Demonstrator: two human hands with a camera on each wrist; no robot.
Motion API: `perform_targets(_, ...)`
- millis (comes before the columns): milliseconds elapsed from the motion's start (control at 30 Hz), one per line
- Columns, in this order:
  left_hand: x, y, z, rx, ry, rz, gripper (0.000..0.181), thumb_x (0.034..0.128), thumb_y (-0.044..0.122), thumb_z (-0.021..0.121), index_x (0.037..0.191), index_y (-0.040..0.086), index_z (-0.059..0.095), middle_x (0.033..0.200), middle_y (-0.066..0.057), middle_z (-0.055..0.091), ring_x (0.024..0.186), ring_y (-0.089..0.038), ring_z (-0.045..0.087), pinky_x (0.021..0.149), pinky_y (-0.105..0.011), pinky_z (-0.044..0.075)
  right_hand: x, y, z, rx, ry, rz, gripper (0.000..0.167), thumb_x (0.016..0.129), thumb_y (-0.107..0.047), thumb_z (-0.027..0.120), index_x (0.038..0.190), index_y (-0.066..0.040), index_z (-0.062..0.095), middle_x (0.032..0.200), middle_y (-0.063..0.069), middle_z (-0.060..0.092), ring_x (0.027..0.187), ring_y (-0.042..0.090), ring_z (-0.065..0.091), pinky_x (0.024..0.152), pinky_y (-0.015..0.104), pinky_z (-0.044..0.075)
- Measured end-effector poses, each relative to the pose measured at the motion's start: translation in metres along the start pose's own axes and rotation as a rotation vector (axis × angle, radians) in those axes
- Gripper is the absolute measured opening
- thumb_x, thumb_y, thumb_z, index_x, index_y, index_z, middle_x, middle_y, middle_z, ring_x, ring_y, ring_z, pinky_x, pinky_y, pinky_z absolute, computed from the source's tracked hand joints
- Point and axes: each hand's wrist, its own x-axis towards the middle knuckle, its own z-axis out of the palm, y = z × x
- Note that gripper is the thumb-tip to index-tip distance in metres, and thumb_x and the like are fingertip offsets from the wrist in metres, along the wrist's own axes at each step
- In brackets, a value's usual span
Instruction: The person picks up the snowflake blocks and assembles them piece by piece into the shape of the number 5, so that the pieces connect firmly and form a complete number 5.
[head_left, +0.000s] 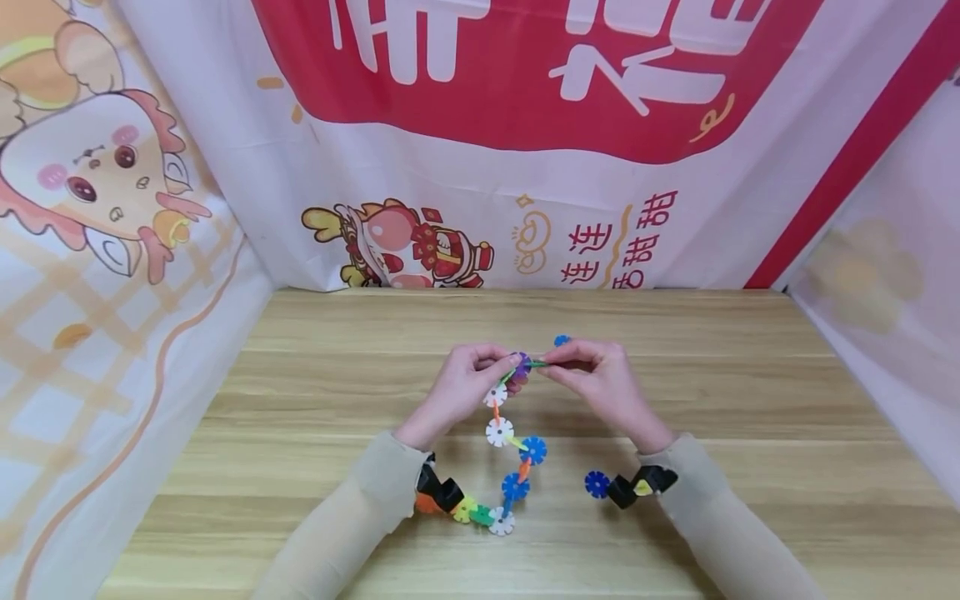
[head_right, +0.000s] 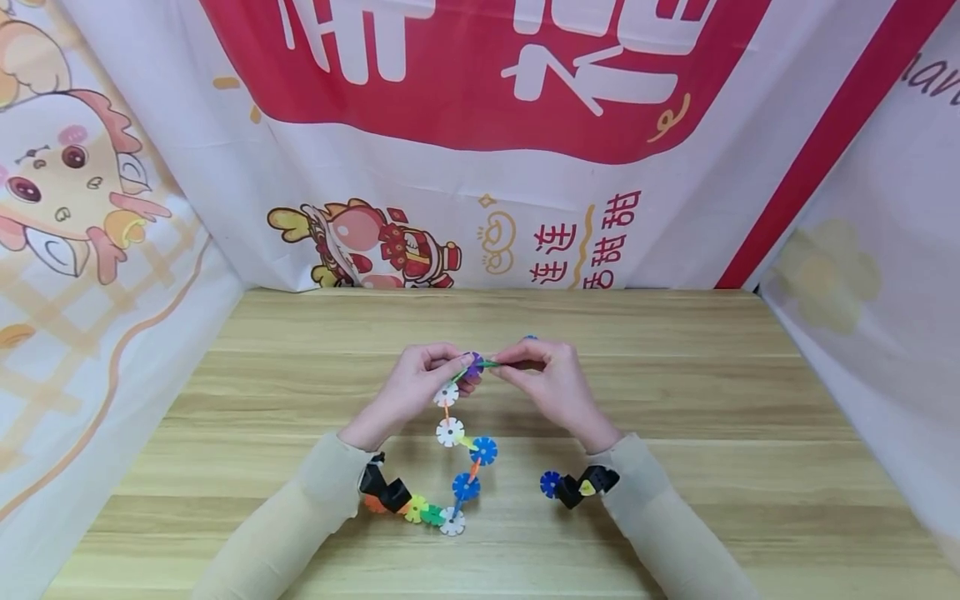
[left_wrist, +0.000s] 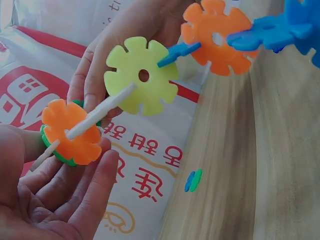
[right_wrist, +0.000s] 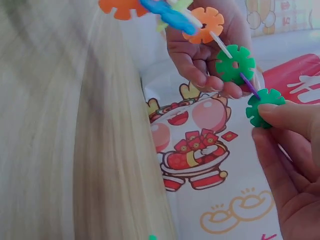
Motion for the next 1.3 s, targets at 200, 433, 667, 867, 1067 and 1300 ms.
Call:
perform_targets(200, 0.002, -0.003, -0.006, -0.012, 0.015, -0.01, 0.024, 0.1031, 0.025, 0.064, 0.103, 0.002, 0.07, 0.094, -0.01, 0.075, 0.08, -0.024, 0.073, 0.076, -0.036, 0.061, -0.013, 0.016, -0.019, -0.039, -0.131, 0.109, 0.03, 0.086, -0.017, 0.085, 0.114, -0.014, 0.076, 0.111, 0.004, 0.074, 0.098, 0.024, 0.07, 0.087, 0.04, 0.058)
perform_targets(433, 0.004, -0.003, -0.011, 0.015, 0.036, -0.017, 0.026, 0.0943, 0.029, 0.076, 0.102, 0.005, 0.069, 0.093, -0.008, 0.076, 0.085, -0.038, 0.072, 0.076, -0.035, 0.061, -0.052, 0.038, -0.042, -0.212, -0.354, 0.236, 0.033, 0.085, -0.02, 0.086, 0.115, -0.011, 0.075, 0.106, 0.0, 0.074, 0.093, 0.015, 0.07, 0.081, 0.03, 0.058)
perform_targets(667, 0.005, -0.001, -0.011, 0.004, 0.042, -0.037, 0.036, 0.0919, 0.029, 0.079, 0.119, 0.009, 0.068, 0.098, -0.012, 0.075, 0.084, -0.032, 0.072, 0.078, -0.035, 0.061, -0.084, 0.042, -0.049, -0.307, -0.496, 0.258, 0.03, 0.08, -0.032, 0.089, 0.105, -0.021, 0.078, 0.091, -0.009, 0.071, 0.079, 0.013, 0.063, 0.069, 0.027, 0.055)
perform_targets(867, 0.006, 0.0, -0.012, 0.049, 0.032, -0.019, 0.03, 0.0926, 0.029, 0.078, 0.116, 0.011, 0.074, 0.1, -0.012, 0.074, 0.083, -0.026, 0.072, 0.077, -0.035, 0.061, -0.096, 0.046, -0.047, -0.312, -0.477, 0.199, 0.026, 0.077, -0.031, 0.091, 0.099, -0.022, 0.078, 0.082, -0.007, 0.065, 0.074, 0.011, 0.058, 0.063, 0.026, 0.051)
perform_targets(1067, 0.006, -0.001, -0.011, 0.071, 0.038, -0.019, 0.029, 0.091, 0.031, 0.08, 0.113, 0.012, 0.074, 0.1, -0.009, 0.073, 0.082, -0.025, 0.072, 0.077, -0.036, 0.061, -0.094, 0.045, -0.043, -0.296, -0.483, 0.256, 0.025, 0.079, -0.028, 0.09, 0.097, -0.023, 0.074, 0.083, -0.005, 0.065, 0.075, 0.014, 0.059, 0.063, 0.027, 0.052)
perform_targets(1300, 0.007, -0.002, -0.01, 0.048, 0.037, -0.013, 0.031, 0.0942, 0.03, 0.076, 0.117, 0.01, 0.073, 0.101, -0.008, 0.073, 0.087, -0.035, 0.071, 0.077, -0.036, 0.061, -0.078, 0.04, -0.036, -0.221, -0.445, 0.285, 0.018, 0.087, -0.019, 0.083, 0.1, -0.021, 0.071, 0.089, -0.005, 0.068, 0.081, 0.019, 0.064, 0.07, 0.03, 0.056)
